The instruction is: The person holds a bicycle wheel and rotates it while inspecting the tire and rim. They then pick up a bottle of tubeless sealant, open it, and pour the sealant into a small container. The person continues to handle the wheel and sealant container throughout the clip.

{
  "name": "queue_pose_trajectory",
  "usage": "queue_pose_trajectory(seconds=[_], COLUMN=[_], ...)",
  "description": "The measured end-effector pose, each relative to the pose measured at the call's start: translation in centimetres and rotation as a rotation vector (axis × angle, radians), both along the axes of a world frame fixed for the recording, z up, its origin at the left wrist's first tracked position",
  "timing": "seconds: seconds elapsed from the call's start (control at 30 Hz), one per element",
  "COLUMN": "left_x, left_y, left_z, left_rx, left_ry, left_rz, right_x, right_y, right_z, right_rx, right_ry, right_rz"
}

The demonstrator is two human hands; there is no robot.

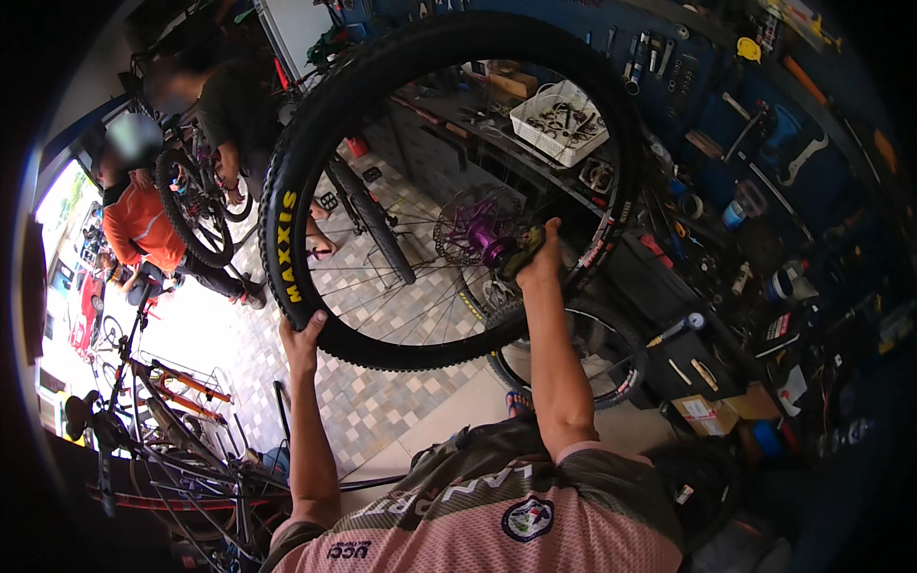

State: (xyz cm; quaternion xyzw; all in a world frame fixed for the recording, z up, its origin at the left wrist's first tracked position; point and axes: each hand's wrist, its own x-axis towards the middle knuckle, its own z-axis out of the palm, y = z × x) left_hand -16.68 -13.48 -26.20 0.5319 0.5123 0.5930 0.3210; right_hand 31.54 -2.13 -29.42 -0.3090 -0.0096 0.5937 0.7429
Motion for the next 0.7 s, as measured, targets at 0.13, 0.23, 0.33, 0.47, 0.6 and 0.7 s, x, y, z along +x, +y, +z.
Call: queue_pose_trajectory(seconds=[0.13,0.23,0.33,0.47,0.6,0.7], left_x=[7.2,13.6,15.5,17.8,17.8,17.6], left_y=[-1.1,-0.7,-0.6,1.2,1.5,1.7], left_z=[6.9,13.2,14.9,17.3,18.0,17.7], left_rx=[0.047,0.099,0.113,0.137,0.139,0.152], left_ry=[-0.008,-0.005,0.049,0.148,0.204,0.219], left_rz=[-0.055,-0.14,-0.07,-0.032,0.024,0.025], right_x=[1.7,8.2,5.9,11.6,15.0,17.2], right_y=[-0.8,2.3,2.1,1.4,-2.3,-4.9], right_z=[2.9,-1.1,2.9,-1.7,-0.7,4.4], right_rx=[0.038,0.104,0.154,0.062,-0.17,0.0], right_ry=[0.085,0.118,0.121,0.009,-0.964,-1.61], right_rz=[0.08,0.044,0.141,0.254,0.386,0.201])
